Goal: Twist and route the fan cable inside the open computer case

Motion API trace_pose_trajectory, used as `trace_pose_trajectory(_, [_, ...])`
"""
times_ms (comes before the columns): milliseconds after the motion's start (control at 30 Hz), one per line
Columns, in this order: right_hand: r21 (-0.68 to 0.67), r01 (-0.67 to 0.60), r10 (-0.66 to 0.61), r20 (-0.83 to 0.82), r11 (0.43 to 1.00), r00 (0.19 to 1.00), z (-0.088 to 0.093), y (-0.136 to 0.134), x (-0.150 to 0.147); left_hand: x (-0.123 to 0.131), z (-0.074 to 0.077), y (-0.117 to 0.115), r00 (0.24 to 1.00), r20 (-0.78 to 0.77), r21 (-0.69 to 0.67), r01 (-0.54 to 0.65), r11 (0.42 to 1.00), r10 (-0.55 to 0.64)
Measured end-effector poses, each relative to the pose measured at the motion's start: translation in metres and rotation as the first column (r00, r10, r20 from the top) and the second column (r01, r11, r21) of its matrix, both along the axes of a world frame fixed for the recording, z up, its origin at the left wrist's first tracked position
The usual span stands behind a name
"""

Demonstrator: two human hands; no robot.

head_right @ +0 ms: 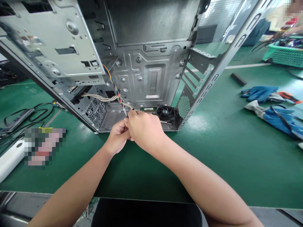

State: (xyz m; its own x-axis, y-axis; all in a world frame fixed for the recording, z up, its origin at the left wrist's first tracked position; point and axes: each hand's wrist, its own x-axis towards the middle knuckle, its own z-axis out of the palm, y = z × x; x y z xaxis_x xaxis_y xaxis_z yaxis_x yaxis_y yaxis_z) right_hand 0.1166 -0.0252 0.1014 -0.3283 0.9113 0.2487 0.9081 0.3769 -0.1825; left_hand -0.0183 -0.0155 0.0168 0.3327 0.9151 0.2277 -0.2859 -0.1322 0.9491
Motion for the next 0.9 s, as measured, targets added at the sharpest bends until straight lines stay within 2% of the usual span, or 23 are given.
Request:
trace_pose_trajectory(600, [0.024, 0.000, 0.000, -0.006, 1.000, 1.000, -0.0020, -0.0002, 0.0011, -0.0021, -0.0028, 0.0009, 1.000, -0.006, 0.008, -0.001, 1.000, 0.001])
trace_pose_trajectory(900, [0.060, -0.002, 0.001, 0.020, 0.998, 1.000, -0.0043, 0.0000, 0.0015, -0.0013, 0.0004, -0.0008, 1.000, 0.018, -0.021, 0.008, 1.000, -0.008])
